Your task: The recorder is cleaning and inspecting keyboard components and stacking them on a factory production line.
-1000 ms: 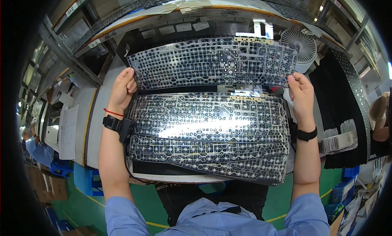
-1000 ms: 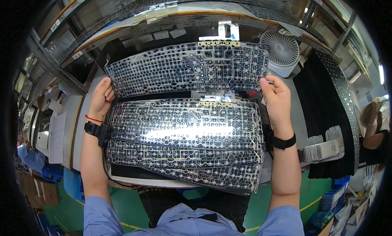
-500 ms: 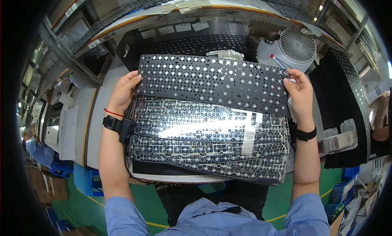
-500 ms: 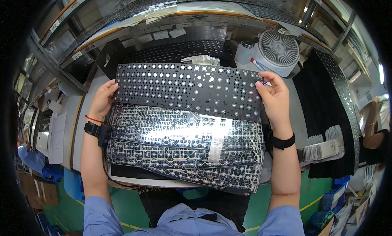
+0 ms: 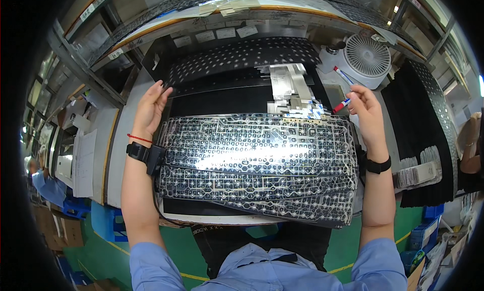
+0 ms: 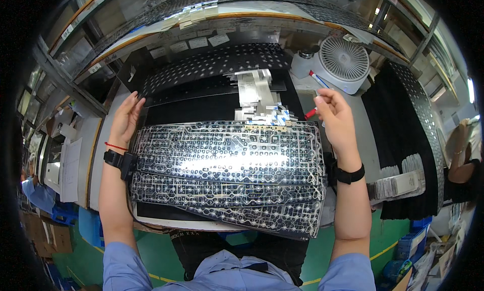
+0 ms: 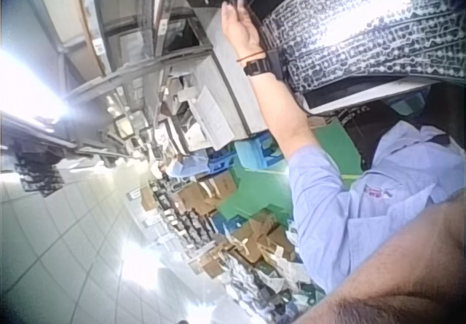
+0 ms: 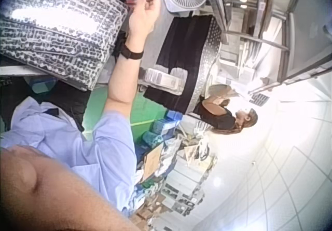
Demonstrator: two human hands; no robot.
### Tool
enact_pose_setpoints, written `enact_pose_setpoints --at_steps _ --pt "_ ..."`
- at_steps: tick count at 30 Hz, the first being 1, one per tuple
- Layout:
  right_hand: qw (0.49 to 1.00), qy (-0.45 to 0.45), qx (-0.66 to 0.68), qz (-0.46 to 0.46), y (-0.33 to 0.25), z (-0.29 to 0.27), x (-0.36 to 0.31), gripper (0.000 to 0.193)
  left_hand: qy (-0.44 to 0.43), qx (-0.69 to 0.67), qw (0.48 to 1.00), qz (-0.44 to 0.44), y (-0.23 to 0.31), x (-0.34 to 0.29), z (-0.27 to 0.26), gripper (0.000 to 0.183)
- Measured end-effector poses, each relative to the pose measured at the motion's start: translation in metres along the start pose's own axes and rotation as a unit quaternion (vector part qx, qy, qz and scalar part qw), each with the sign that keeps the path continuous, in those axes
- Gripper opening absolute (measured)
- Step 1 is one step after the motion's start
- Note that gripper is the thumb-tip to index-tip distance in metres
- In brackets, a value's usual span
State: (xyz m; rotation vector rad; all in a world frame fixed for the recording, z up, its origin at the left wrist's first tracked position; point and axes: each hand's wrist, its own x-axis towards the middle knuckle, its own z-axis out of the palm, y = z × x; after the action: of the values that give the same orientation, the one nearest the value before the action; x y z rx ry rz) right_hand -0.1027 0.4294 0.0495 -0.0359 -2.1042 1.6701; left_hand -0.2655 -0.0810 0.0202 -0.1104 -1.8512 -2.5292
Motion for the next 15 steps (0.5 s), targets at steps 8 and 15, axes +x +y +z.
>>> enact_pose_setpoints --at_steps 8,15 --pt "0.951 -0.224 -0.213 0.028 -0.010 -0.001 -0.006 0.024 -0.046 0.024 0.998 -0.036 0.010 -0.008 0.010 0.039" --pt "0.988 -0.102 -0.113 0.032 -0.014 -0.003 -0.006 0.013 -0.140 0.121 0.979 -0.086 0.013 -0.016 0.020 0.035"
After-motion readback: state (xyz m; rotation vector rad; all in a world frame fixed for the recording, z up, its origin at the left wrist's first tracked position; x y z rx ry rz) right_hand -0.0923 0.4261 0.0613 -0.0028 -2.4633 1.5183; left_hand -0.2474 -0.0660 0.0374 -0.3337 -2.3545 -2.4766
